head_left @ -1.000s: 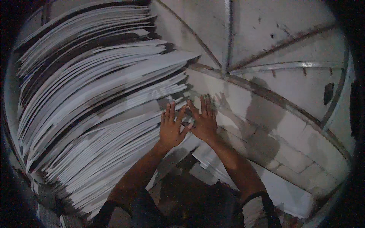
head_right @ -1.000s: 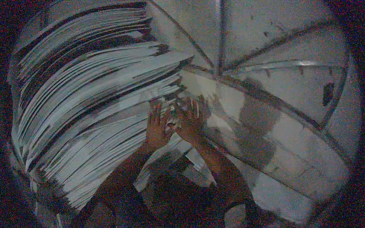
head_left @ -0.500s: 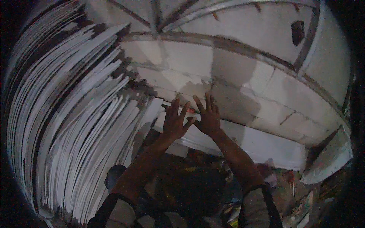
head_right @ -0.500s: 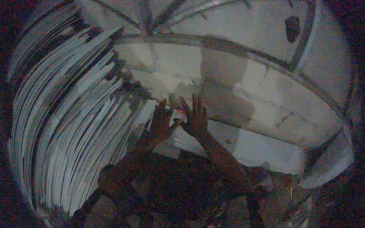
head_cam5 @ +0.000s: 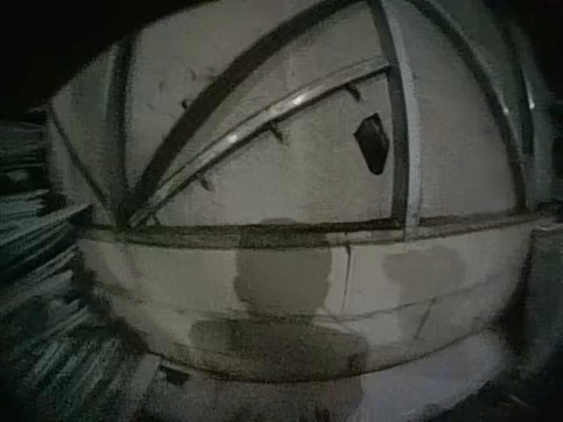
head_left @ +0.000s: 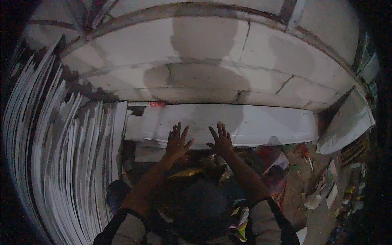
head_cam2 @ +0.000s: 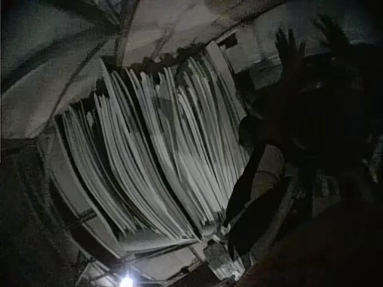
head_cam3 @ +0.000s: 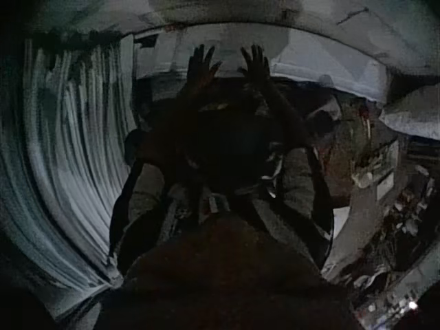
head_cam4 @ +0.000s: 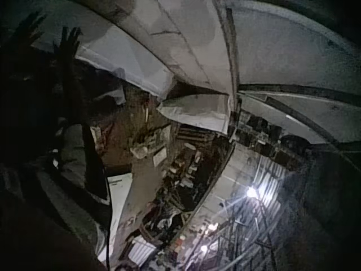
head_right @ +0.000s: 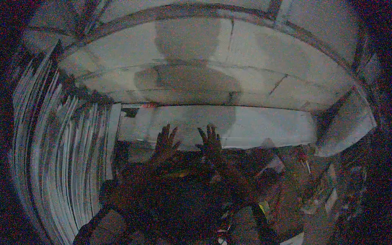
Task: The person repeatedly picks up white rectangular boards from a large pile and places them onto a separate stack against a wall. The task involves lifting the boards by hand and aligning them in a new pile.
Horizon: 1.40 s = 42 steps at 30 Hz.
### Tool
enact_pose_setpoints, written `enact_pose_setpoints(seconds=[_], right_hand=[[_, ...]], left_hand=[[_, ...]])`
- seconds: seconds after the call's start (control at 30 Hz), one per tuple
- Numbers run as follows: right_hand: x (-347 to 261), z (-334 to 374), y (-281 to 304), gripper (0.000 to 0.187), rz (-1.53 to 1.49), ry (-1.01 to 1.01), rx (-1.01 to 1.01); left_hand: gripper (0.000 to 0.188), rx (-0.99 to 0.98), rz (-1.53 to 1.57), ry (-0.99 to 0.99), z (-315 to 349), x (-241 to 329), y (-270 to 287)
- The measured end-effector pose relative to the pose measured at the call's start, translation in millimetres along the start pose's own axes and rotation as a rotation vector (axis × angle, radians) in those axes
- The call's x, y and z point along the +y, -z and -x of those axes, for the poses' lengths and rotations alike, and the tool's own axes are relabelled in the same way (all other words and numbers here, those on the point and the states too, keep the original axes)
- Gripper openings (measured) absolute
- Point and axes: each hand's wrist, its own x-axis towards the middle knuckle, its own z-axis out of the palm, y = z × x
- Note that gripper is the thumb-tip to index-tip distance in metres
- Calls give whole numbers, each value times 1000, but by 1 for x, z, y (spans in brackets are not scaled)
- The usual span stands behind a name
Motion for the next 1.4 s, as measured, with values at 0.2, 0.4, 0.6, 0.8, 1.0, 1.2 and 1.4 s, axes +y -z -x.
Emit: enact_pose_setpoints(seconds=[0.2,0.4,0.6,0.8,1.0,1.2,1.4], right_hand=[[65,26,-19,99,176,-84,-173],[102,39,-24,103,260,-33,-35],[115,35,-8,92,296,209,62],[112,5,47,70,166,155,-48],[124,-3,47,47,81,283,394],[162,1,37,56,158,-41,335],[166,-19,79,43,222,-106,188]], left_hand=[[78,-123,-3,-50,0,19,-33],[84,-229,-25,-65,3,9,-55],[89,-222,-156,-121,0,-4,-80],[86,-166,-130,-89,-39,11,-51],[75,-297,-207,-43,-96,-8,-35],[44,-243,-258,-29,-120,0,-3],[34,-157,-226,-25,-127,2,15]])
